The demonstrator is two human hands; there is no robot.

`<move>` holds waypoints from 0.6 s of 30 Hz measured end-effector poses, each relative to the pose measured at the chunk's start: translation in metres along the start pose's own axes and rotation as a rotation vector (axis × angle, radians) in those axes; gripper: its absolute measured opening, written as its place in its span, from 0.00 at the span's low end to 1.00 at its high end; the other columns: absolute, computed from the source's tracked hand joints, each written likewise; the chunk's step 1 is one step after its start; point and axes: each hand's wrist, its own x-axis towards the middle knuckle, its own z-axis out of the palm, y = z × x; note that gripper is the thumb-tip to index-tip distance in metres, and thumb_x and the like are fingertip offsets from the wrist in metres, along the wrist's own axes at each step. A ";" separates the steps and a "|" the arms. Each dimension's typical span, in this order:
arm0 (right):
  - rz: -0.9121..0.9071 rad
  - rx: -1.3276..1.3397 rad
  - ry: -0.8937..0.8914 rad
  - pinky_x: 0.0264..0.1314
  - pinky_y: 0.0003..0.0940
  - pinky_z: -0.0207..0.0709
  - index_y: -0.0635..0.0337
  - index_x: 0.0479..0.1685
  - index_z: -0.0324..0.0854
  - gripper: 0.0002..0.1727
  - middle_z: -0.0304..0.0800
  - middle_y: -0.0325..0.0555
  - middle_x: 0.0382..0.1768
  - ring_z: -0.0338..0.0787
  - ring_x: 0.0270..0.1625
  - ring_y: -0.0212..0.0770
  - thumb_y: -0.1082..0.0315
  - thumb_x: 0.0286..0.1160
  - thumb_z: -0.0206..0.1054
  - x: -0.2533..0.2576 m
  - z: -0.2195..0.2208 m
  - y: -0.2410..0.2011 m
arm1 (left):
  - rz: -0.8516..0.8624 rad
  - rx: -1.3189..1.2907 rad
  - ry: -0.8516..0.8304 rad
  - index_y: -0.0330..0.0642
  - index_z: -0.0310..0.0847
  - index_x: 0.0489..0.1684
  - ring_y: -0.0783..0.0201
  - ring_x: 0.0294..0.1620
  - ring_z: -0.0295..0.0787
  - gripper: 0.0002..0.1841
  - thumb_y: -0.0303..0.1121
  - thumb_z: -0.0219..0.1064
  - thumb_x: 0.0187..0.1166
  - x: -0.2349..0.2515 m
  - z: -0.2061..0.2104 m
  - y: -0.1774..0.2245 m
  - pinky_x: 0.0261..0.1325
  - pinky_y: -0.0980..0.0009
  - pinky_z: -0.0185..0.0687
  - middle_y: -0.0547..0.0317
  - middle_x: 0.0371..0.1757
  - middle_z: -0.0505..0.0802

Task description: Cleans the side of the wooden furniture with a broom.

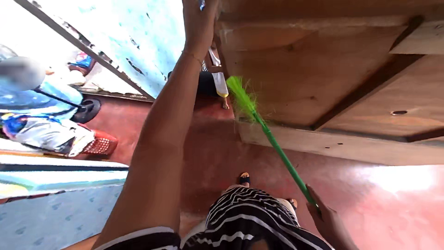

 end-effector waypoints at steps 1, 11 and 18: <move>0.076 0.067 -0.097 0.32 0.59 0.80 0.53 0.90 0.65 0.32 0.91 0.62 0.35 0.86 0.26 0.55 0.66 0.84 0.60 -0.004 -0.002 -0.007 | -0.012 -0.061 -0.037 0.31 0.82 0.45 0.61 0.51 0.84 0.12 0.32 0.59 0.84 0.008 0.009 -0.007 0.62 0.61 0.79 0.48 0.43 0.87; 0.463 0.582 -0.640 0.32 0.31 0.75 0.57 0.79 0.68 0.23 0.77 0.40 0.32 0.76 0.26 0.31 0.56 0.94 0.50 0.018 0.065 -0.011 | -0.067 0.075 0.198 0.37 0.82 0.52 0.66 0.47 0.86 0.17 0.39 0.51 0.90 0.024 0.050 -0.056 0.61 0.60 0.79 0.58 0.38 0.88; 0.452 0.647 -0.678 0.28 0.30 0.73 0.57 0.79 0.69 0.24 0.76 0.40 0.30 0.75 0.24 0.32 0.53 0.95 0.49 0.056 0.075 -0.031 | -0.068 0.066 0.198 0.29 0.76 0.54 0.66 0.45 0.82 0.16 0.32 0.45 0.92 0.019 0.051 -0.047 0.55 0.70 0.77 0.53 0.41 0.84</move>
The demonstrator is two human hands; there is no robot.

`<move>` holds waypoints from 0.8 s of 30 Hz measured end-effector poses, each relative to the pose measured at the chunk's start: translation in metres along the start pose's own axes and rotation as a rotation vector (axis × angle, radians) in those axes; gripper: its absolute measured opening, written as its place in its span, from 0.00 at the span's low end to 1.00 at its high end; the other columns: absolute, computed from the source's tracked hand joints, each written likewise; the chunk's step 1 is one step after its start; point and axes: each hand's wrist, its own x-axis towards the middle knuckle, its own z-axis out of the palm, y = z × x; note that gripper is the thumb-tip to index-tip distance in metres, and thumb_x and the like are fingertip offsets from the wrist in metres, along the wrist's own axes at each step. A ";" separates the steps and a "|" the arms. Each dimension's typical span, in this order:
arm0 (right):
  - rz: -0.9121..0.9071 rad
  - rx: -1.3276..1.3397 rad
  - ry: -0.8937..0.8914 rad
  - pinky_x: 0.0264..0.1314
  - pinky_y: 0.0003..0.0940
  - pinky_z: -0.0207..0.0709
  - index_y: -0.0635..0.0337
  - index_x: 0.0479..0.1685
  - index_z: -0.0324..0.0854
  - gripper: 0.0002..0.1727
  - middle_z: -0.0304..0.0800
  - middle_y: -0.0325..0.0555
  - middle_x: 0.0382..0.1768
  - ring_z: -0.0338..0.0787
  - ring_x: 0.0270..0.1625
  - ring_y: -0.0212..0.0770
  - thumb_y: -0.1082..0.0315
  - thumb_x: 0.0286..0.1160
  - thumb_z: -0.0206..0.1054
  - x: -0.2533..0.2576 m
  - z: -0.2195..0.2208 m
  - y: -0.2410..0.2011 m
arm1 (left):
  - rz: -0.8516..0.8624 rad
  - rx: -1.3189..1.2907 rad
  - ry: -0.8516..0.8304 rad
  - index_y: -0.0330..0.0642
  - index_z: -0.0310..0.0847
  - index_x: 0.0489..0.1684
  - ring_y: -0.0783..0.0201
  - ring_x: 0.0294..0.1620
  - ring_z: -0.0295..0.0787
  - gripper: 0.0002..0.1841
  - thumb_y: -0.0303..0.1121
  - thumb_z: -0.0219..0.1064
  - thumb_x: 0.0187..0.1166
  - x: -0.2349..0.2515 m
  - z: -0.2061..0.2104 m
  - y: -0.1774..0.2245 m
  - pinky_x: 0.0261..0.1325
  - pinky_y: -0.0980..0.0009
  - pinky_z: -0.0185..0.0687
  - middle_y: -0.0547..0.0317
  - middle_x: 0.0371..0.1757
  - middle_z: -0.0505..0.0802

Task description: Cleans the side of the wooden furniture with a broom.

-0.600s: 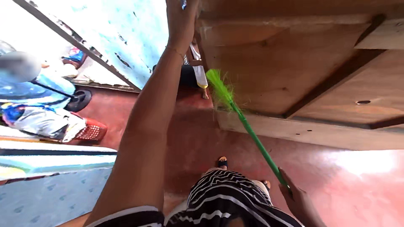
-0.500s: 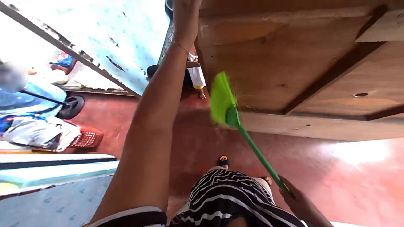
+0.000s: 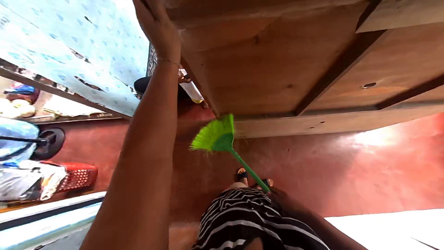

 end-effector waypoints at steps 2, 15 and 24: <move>0.039 0.158 0.099 0.22 0.30 0.73 0.56 0.78 0.69 0.24 0.75 0.39 0.25 0.74 0.19 0.32 0.53 0.94 0.50 0.005 -0.007 0.007 | 0.041 -0.074 0.027 0.31 0.76 0.52 0.69 0.42 0.80 0.15 0.32 0.45 0.92 0.002 0.002 0.000 0.52 0.72 0.77 0.57 0.38 0.82; 0.093 0.133 0.268 0.24 0.29 0.77 0.57 0.74 0.72 0.20 0.78 0.38 0.26 0.79 0.22 0.31 0.56 0.93 0.51 -0.020 0.073 -0.068 | 0.177 -0.280 0.010 0.35 0.74 0.35 0.73 0.31 0.76 0.12 0.27 0.48 0.89 -0.001 0.005 -0.014 0.39 0.75 0.74 0.63 0.27 0.77; 0.243 0.400 0.264 0.19 0.26 0.70 0.52 0.81 0.66 0.22 0.72 0.33 0.23 0.72 0.17 0.28 0.59 0.94 0.47 -0.061 0.155 -0.146 | 0.322 -0.429 -0.047 0.44 0.72 0.17 0.74 0.26 0.74 0.17 0.29 0.52 0.83 0.005 0.008 -0.024 0.35 0.75 0.68 0.66 0.19 0.74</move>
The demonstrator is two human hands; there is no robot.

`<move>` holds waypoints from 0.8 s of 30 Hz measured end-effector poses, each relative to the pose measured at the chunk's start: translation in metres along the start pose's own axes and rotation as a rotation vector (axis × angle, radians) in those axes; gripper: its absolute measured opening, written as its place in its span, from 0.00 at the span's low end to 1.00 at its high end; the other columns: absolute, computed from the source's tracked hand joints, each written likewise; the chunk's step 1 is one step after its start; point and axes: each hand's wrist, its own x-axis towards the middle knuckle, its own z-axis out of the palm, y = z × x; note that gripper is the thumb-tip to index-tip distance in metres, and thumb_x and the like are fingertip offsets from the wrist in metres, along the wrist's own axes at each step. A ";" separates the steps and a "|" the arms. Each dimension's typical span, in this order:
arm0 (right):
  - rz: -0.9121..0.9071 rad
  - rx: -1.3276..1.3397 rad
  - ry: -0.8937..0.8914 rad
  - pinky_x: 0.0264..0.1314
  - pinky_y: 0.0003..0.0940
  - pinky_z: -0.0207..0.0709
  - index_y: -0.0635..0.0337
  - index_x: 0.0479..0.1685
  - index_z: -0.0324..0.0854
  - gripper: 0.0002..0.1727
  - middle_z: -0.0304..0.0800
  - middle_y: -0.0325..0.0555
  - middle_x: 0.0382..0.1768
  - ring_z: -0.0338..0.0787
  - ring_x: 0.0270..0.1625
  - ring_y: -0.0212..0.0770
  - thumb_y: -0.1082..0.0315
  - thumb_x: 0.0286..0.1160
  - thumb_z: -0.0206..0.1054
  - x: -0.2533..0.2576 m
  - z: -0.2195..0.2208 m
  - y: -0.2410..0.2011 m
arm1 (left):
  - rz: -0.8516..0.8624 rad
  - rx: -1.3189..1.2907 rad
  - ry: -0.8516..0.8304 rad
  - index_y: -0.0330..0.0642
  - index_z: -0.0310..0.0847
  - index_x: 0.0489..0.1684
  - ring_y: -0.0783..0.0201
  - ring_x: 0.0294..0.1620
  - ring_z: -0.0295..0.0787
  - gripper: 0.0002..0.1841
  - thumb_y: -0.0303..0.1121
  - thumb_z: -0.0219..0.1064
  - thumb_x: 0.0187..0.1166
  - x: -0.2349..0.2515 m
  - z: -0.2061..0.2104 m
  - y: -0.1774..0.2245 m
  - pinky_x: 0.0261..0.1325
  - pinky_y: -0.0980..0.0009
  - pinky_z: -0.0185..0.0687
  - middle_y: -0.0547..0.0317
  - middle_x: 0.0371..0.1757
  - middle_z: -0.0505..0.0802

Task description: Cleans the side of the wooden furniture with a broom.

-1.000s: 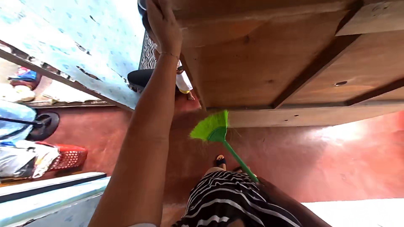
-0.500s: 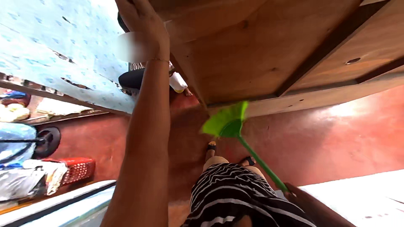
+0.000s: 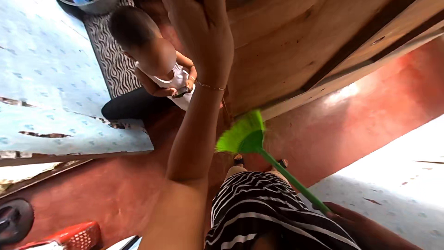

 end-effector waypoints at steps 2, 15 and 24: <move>-0.035 0.071 0.048 0.16 0.25 0.70 0.52 0.78 0.70 0.21 0.72 0.33 0.20 0.72 0.15 0.28 0.57 0.94 0.47 0.025 0.011 -0.014 | 0.005 -0.022 -0.012 0.46 0.71 0.15 0.77 0.23 0.73 0.18 0.31 0.52 0.84 -0.001 0.000 -0.003 0.31 0.76 0.66 0.69 0.17 0.73; -0.004 0.322 0.078 0.13 0.25 0.67 0.48 0.79 0.67 0.21 0.68 0.33 0.19 0.68 0.13 0.28 0.55 0.95 0.44 0.011 0.056 -0.028 | 0.058 -0.225 -0.042 0.30 0.67 0.39 0.77 0.30 0.71 0.07 0.25 0.51 0.86 0.003 0.002 -0.011 0.36 0.79 0.70 0.63 0.31 0.74; -0.013 0.494 0.387 0.10 0.24 0.66 0.47 0.78 0.62 0.19 0.62 0.32 0.18 0.66 0.11 0.28 0.55 0.96 0.44 0.028 0.044 -0.021 | 0.030 -0.197 -0.107 0.28 0.65 0.50 0.72 0.34 0.77 0.06 0.24 0.53 0.88 0.007 -0.004 -0.011 0.39 0.77 0.75 0.60 0.34 0.77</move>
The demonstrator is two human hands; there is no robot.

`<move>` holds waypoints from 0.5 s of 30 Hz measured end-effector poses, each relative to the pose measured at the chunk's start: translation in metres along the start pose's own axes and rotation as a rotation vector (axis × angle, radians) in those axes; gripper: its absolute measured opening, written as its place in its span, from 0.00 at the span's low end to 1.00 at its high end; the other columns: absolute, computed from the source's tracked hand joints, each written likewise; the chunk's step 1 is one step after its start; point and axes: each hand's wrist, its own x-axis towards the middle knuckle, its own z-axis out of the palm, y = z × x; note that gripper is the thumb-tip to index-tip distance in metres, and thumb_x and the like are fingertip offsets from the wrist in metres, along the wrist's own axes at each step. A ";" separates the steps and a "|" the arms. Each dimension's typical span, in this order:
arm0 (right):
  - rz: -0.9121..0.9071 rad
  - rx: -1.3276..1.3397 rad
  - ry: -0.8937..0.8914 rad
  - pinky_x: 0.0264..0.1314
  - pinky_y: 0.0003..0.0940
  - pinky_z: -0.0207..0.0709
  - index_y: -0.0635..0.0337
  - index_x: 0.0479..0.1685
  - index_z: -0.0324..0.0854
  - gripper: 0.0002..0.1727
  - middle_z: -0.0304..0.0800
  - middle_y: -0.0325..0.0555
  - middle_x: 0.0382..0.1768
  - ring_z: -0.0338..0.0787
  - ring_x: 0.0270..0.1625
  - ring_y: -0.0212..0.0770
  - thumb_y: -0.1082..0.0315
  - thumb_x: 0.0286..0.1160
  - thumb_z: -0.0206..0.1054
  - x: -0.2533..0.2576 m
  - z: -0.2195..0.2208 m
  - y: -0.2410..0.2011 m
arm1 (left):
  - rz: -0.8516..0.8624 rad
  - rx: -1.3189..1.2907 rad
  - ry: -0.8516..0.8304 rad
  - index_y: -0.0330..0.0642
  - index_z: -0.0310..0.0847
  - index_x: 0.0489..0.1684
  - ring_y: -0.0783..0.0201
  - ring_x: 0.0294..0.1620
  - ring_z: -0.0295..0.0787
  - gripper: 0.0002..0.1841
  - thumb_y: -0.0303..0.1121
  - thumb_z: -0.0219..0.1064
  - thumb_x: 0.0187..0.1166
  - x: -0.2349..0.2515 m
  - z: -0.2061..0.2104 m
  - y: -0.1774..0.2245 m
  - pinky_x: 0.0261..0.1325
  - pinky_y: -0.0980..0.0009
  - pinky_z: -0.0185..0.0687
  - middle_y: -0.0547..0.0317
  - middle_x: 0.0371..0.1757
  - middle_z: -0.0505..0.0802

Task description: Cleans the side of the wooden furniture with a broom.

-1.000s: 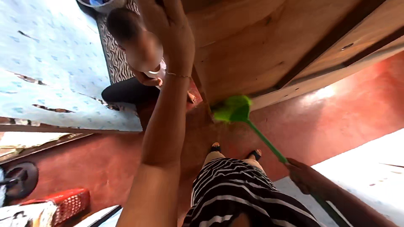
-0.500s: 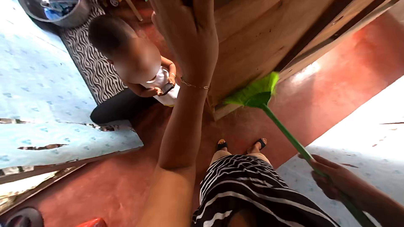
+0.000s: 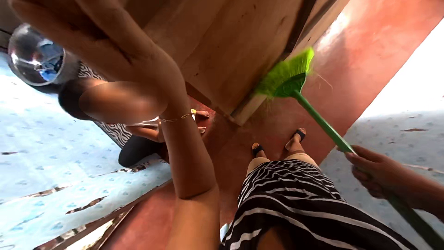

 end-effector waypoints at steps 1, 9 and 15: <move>0.006 -0.046 -0.045 0.10 0.25 0.67 0.48 0.81 0.62 0.20 0.64 0.33 0.18 0.67 0.11 0.28 0.57 0.96 0.45 -0.022 -0.004 0.004 | 0.008 0.023 -0.006 0.26 0.67 0.52 0.69 0.39 0.79 0.07 0.25 0.52 0.89 0.001 0.000 0.000 0.44 0.74 0.77 0.56 0.38 0.80; -0.087 -0.160 -0.171 0.16 0.25 0.70 0.57 0.70 0.71 0.20 0.72 0.38 0.22 0.71 0.14 0.29 0.53 0.95 0.49 0.056 0.022 -0.016 | 0.088 0.013 -0.013 0.22 0.67 0.68 0.63 0.59 0.84 0.18 0.32 0.48 0.95 -0.003 -0.009 -0.040 0.64 0.67 0.81 0.47 0.57 0.85; 0.005 -0.056 -0.157 0.11 0.25 0.68 0.46 0.81 0.64 0.20 0.68 0.35 0.20 0.69 0.12 0.29 0.58 0.95 0.48 -0.022 -0.017 0.002 | 0.217 -0.091 -0.017 0.26 0.70 0.65 0.65 0.59 0.82 0.14 0.30 0.48 0.95 -0.009 -0.030 -0.122 0.62 0.68 0.78 0.54 0.55 0.85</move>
